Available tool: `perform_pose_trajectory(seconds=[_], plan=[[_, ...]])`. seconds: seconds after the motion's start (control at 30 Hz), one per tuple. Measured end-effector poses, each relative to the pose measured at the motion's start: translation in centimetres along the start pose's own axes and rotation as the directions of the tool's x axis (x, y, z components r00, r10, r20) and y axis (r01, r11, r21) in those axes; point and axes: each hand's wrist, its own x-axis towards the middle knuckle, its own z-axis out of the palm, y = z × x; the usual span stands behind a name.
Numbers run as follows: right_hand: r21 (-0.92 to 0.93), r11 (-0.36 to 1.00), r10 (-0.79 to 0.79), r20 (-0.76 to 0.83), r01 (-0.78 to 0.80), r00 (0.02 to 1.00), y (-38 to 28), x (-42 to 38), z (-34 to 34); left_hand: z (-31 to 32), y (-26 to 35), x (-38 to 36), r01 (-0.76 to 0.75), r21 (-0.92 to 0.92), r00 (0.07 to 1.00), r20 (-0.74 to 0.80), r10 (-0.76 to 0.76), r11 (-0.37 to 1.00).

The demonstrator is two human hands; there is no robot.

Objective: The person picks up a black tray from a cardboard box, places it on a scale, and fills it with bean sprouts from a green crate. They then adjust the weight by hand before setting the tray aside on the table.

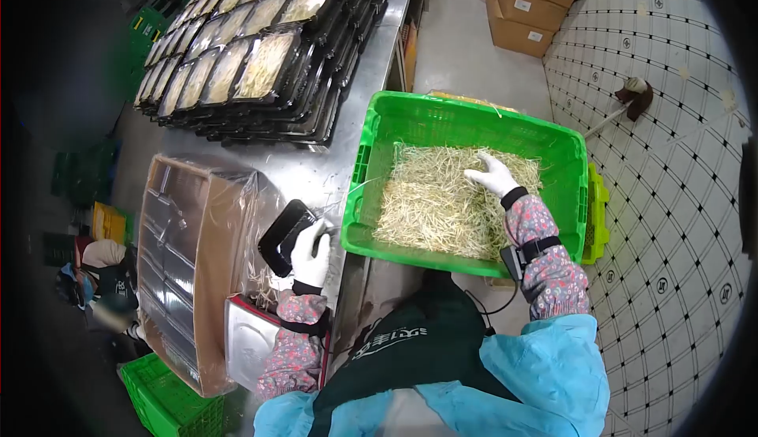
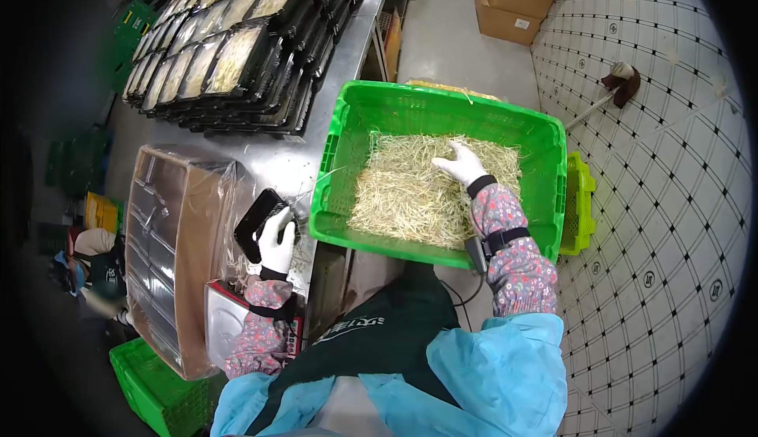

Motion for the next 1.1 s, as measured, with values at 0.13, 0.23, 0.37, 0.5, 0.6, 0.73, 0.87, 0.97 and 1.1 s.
perform_pose_trajectory(seconds=[0.13,0.23,0.37,0.5,0.6,0.73,0.87,0.97,1.1], plan=[[-0.356,0.933,0.045,0.277,0.059,0.960,0.5,5.7,3.4,6.0,4.0,4.2,0.025,-0.033,0.984,0.178,-0.018,0.999],[-0.438,0.896,0.187,0.517,0.070,0.835,1.9,8.4,8.4,9.6,5.0,7.4,-0.005,0.075,0.920,0.391,-0.025,0.997],[-0.459,0.880,0.154,0.511,0.117,0.846,1.8,8.8,12.7,14.9,3.5,10.3,0.049,0.198,0.776,0.609,-0.162,0.979],[-0.617,0.773,0.124,0.373,0.146,0.920,2.6,7.2,16.1,20.4,0.1,12.4,-0.128,0.398,0.624,0.745,-0.238,0.908],[-0.606,0.781,0.108,0.368,0.150,0.924,2.8,4.9,16.1,25.7,-2.9,14.0,-0.309,0.526,0.438,0.819,-0.372,0.792],[-0.495,0.850,0.066,0.439,0.180,0.896,4.0,5.6,15.4,30.5,-6.4,15.6,-0.415,0.596,0.280,0.802,-0.527,0.687],[-0.501,0.851,-0.006,0.297,0.161,0.955,4.0,8.3,14.1,32.6,-8.7,16.6,-0.477,0.506,0.263,0.862,-0.432,0.718],[-0.583,0.801,-0.031,0.186,0.136,0.982,3.8,9.3,14.2,33.2,-9.9,16.7,-0.397,0.492,0.233,0.870,-0.434,0.775],[-0.523,0.844,0.024,0.259,0.119,0.966,4.0,8.5,15.4,32.4,-9.5,16.0,-0.217,0.562,0.203,0.826,-0.526,0.798]])
